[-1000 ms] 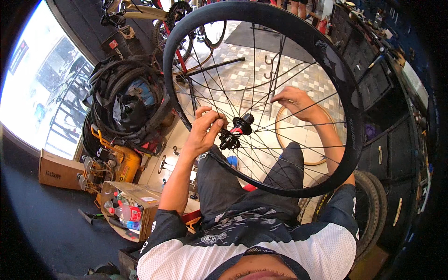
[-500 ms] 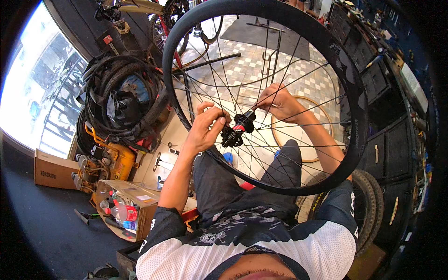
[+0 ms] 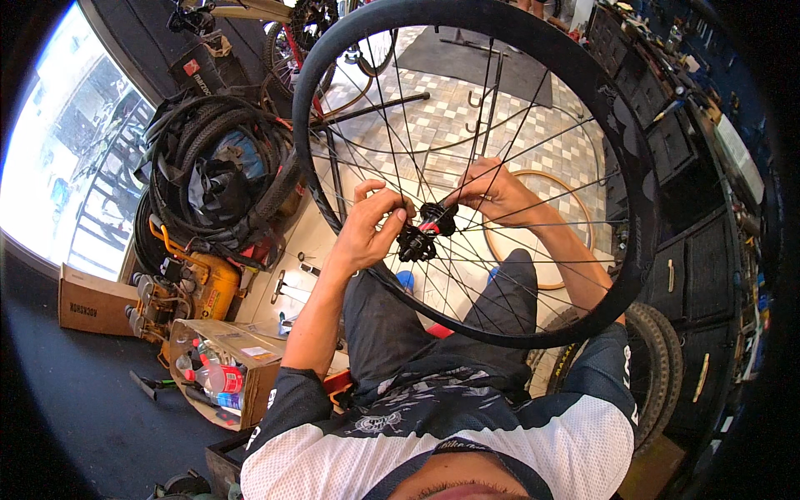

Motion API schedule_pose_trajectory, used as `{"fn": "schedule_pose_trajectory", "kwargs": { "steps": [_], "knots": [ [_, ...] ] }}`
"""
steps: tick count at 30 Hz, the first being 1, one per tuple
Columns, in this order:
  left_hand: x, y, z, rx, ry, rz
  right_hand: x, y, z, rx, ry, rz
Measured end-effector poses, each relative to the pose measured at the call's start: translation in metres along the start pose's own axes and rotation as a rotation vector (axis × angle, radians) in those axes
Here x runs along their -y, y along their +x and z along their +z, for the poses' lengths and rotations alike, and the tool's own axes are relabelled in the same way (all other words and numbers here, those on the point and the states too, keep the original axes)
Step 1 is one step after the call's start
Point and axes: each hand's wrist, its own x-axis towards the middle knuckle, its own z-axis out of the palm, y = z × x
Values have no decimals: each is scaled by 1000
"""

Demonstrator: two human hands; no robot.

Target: The person adjusts the spokes of a bicycle wheel using a spoke wrench to true the wheel. They rotate the wheel and tighten or loosen individual spokes while seated in a workshop.

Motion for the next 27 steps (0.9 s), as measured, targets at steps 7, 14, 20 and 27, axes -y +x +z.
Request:
{"fn": "schedule_pose_trajectory", "kwargs": {
  "steps": [7, 14, 20, 27],
  "knots": [
    [-1, 1, -5, 36, 39, -38, 10, 3, 14, -86, 241, 132],
    [-2, 2, -12, 54, 97, -80, -3, -12, -25, -76, -58, 202],
    [4, 8, -12, 35, 96, -98, -46, -122, -151, -1095, 73, 362],
    [9, 14, -7, -90, 208, -151, 85, -93, -108, -1377, -479, 175]
  ]
}}
